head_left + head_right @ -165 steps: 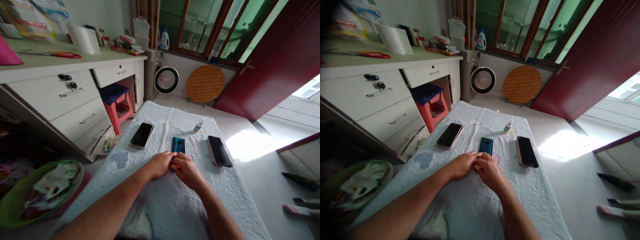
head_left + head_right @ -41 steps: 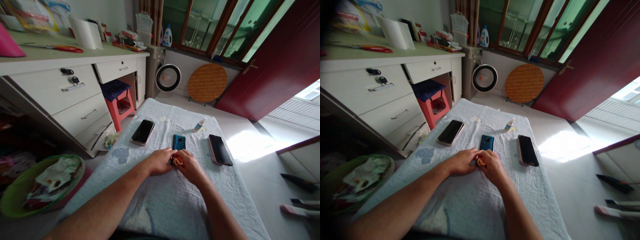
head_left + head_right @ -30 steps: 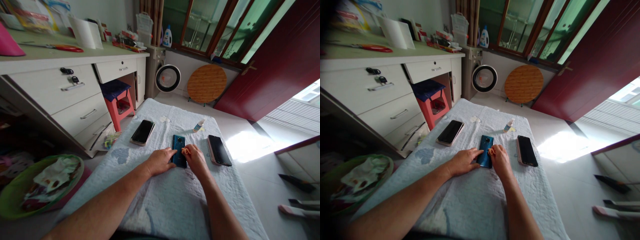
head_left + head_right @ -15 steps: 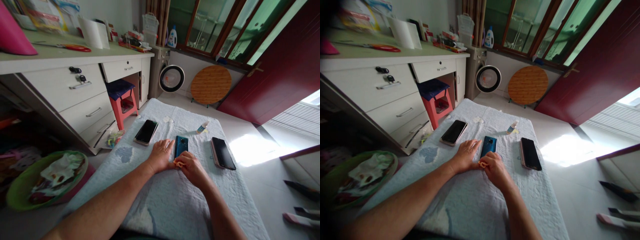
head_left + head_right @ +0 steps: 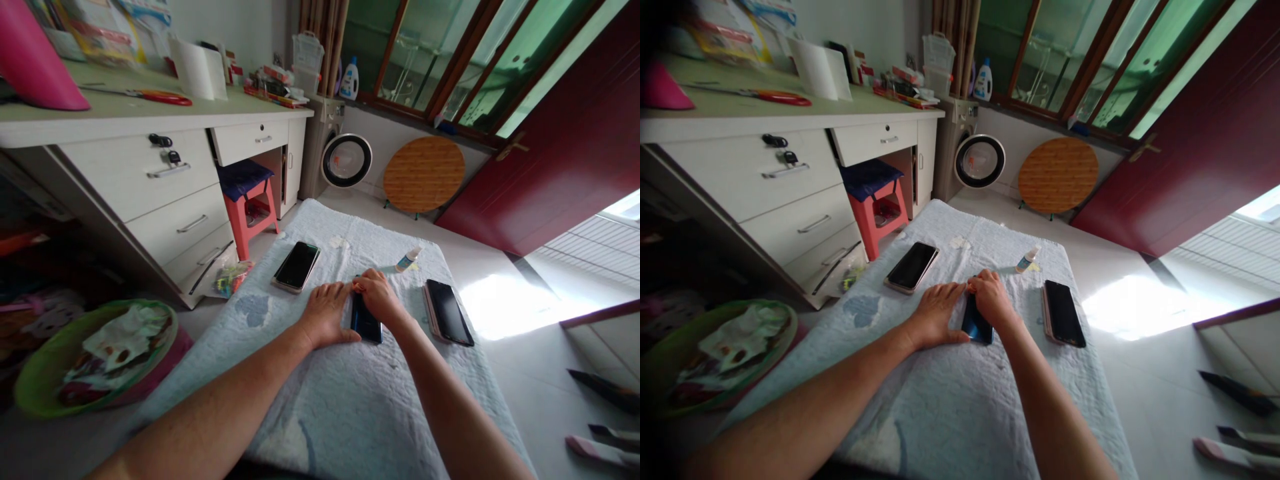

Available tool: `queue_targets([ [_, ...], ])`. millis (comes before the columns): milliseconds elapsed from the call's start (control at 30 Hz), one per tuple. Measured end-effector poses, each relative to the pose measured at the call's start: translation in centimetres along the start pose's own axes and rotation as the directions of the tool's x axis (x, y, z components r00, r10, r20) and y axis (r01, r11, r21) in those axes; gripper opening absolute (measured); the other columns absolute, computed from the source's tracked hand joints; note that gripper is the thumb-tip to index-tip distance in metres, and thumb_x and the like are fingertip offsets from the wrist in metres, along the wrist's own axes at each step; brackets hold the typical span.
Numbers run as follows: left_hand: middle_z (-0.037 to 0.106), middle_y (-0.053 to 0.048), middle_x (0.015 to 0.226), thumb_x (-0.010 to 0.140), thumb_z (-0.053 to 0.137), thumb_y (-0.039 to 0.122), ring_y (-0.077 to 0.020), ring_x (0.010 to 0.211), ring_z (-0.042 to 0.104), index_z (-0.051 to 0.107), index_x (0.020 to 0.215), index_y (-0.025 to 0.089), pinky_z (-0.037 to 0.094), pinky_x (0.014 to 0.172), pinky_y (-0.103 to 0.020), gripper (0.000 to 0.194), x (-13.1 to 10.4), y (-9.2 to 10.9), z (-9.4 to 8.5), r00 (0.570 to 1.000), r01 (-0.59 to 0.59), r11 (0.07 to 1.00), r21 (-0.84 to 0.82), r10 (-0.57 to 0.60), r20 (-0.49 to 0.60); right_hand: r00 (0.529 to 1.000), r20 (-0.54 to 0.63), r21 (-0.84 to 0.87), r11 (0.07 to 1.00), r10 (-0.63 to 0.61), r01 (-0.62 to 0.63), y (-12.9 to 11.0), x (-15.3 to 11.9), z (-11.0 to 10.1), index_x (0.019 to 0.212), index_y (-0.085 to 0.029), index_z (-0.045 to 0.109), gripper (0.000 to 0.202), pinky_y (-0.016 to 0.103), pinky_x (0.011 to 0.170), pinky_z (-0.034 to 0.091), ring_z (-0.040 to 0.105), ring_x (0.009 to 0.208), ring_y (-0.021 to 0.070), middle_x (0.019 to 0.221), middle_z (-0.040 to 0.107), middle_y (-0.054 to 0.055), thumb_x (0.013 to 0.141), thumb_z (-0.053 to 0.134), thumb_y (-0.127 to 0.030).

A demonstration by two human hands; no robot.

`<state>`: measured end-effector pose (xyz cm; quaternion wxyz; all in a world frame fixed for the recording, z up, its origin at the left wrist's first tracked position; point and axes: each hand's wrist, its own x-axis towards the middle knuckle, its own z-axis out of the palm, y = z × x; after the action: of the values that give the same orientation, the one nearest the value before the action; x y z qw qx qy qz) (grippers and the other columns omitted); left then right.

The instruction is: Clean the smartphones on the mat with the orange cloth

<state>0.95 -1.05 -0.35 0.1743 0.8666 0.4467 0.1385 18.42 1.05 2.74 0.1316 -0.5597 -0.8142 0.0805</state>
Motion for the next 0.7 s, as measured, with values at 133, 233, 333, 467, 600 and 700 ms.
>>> queue_targets([
  [133, 0.039, -0.012, 0.138, 0.056, 0.071, 0.067, -0.0354, 0.123, 0.038, 0.018, 0.143, 0.025, 0.028, 0.103, -0.047, 0.110, 0.0, 0.1, -0.1, 1.000, 0.003, 1.000, -0.006, -0.003, 0.004, 1.000, -0.001, -0.033, 0.999, 0.017, -0.017, 0.2, 0.7, 0.5, 0.079, -0.018, 0.066, 0.024, 0.028, 0.081, 0.036, 0.045, 0.087, 0.0169, 0.087, 0.052, 0.006, 0.088, 0.044, -0.012],
  [233, 0.041, -0.012, 0.137, 0.056, 0.070, 0.067, -0.0350, 0.122, 0.039, 0.018, 0.143, 0.024, 0.028, 0.103, -0.047, 0.110, 0.0, 0.1, 0.0, 1.000, 0.003, 1.000, -0.003, -0.003, -0.013, 1.000, 0.001, -0.031, 0.999, 0.029, -0.029, -0.1, 0.3, 0.7, 0.081, -0.018, 0.066, 0.023, 0.028, 0.079, 0.037, 0.043, 0.084, 0.0170, 0.088, 0.050, 0.006, 0.087, 0.045, -0.012],
  [333, 0.041, -0.013, 0.138, 0.055, 0.069, 0.068, -0.0353, 0.123, 0.039, 0.020, 0.143, 0.022, 0.027, 0.104, -0.047, 0.112, -0.1, 0.1, 0.3, 0.999, 0.009, 1.000, -0.004, -0.010, -0.035, 1.000, 0.005, -0.012, 1.000, 0.027, -0.027, -0.6, -0.4, 0.9, 0.080, -0.018, 0.066, 0.024, 0.028, 0.076, 0.037, 0.042, 0.082, 0.0169, 0.088, 0.050, 0.006, 0.087, 0.045, -0.011],
  [467, 0.037, -0.014, 0.143, 0.055, 0.068, 0.069, -0.0361, 0.126, 0.036, 0.015, 0.145, 0.021, 0.024, 0.106, -0.048, 0.115, 0.0, 0.0, 0.6, 0.999, 0.029, 1.000, 0.008, -0.028, -0.041, 1.000, 0.026, 0.027, 1.000, 0.010, -0.011, -1.4, -1.4, 0.9, 0.079, -0.019, 0.067, 0.023, 0.028, 0.074, 0.038, 0.042, 0.084, 0.0170, 0.087, 0.049, 0.005, 0.085, 0.046, -0.010],
  [600, 0.036, -0.016, 0.144, 0.054, 0.068, 0.068, -0.0367, 0.128, 0.036, 0.012, 0.146, 0.020, 0.024, 0.106, -0.048, 0.118, 0.0, 0.1, 0.5, 0.999, 0.029, 1.000, 0.012, -0.028, -0.030, 0.998, 0.061, 0.043, 0.999, -0.023, 0.020, -2.3, -2.7, 0.5, 0.081, -0.020, 0.068, 0.020, 0.028, 0.077, 0.039, 0.043, 0.088, 0.0178, 0.091, 0.050, 0.005, 0.085, 0.051, -0.012],
  [700, 0.036, -0.018, 0.144, 0.055, 0.068, 0.067, -0.0372, 0.128, 0.036, 0.013, 0.146, 0.018, 0.023, 0.107, -0.049, 0.117, 0.0, 0.2, 0.3, 0.999, 0.027, 1.000, 0.015, -0.026, -0.030, 0.993, 0.110, 0.035, 0.999, -0.035, 0.032, -3.0, -3.7, 0.3, 0.082, -0.022, 0.068, 0.014, 0.028, 0.076, 0.040, 0.043, 0.089, 0.0180, 0.094, 0.050, 0.005, 0.082, 0.057, -0.012],
])
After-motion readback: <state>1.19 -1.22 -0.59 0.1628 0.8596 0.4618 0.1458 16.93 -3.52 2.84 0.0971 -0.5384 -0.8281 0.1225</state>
